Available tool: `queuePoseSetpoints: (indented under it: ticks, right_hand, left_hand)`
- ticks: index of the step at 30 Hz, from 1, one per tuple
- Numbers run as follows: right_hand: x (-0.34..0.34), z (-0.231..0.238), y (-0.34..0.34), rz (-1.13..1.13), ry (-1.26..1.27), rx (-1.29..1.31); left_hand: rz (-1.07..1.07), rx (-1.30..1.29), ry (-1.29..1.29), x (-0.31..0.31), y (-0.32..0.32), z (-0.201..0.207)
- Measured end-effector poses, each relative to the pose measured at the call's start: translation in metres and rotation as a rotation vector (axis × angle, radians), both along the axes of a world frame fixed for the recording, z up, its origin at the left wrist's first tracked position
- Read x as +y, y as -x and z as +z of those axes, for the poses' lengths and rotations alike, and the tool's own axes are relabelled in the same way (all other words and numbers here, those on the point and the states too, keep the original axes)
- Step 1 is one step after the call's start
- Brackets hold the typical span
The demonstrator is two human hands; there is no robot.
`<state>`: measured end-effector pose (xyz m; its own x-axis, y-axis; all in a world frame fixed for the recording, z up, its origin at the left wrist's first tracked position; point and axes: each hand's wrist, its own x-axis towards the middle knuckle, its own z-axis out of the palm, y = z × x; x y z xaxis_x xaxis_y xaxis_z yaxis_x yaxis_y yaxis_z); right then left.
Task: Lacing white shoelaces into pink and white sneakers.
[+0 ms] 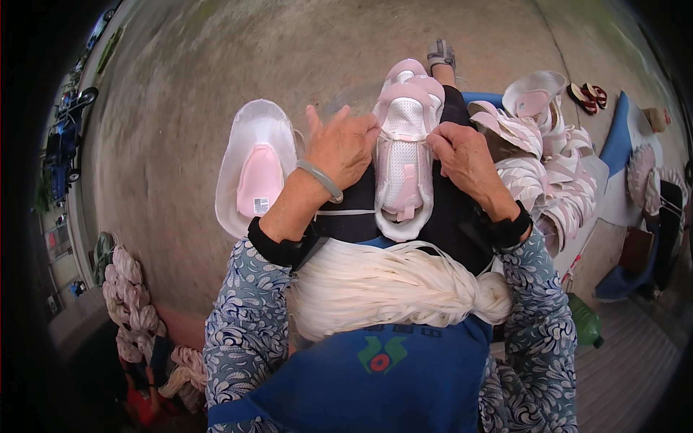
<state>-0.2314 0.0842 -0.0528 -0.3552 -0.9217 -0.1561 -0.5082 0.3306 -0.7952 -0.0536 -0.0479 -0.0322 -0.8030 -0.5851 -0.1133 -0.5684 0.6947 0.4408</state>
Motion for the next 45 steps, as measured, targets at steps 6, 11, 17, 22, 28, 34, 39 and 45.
queuePoseSetpoints:
  ticks: [6, 11, 17, 22, 28, 34, 39, 45]
  right_hand:
    - [-0.002, 0.001, -0.006, -0.068, 0.005, -0.026]
    - [-0.004, 0.002, -0.005, -0.065, -0.009, -0.045]
    - [-0.005, 0.002, -0.005, -0.059, -0.006, -0.014]
    - [-0.002, 0.001, -0.005, -0.064, -0.02, -0.023]
    - [-0.001, -0.004, -0.02, -0.028, 0.154, 0.264]
    - [0.004, 0.004, -0.021, -0.051, 0.171, 0.159]
    - [0.016, 0.029, -0.045, 0.108, 0.099, 0.466]
    - [0.023, 0.032, -0.053, 0.072, 0.0, 0.485]
  left_hand:
    - [0.031, 0.012, -0.303, -0.015, 0.001, -0.005]
    - [0.041, 0.015, -0.197, -0.01, 0.005, 0.0]
    - [0.022, 0.054, -0.098, -0.008, 0.007, -0.004]
    - [-0.001, 0.06, -0.022, 0.0, 0.009, -0.009]
    - [-0.136, 0.137, 0.245, 0.006, 0.014, -0.016]
    - [-0.062, 0.11, 0.271, 0.016, 0.003, 0.0]
    - [-0.075, -0.055, 0.361, 0.036, -0.005, 0.008]
    - [-0.005, -0.08, 0.296, 0.046, 0.015, -0.021]
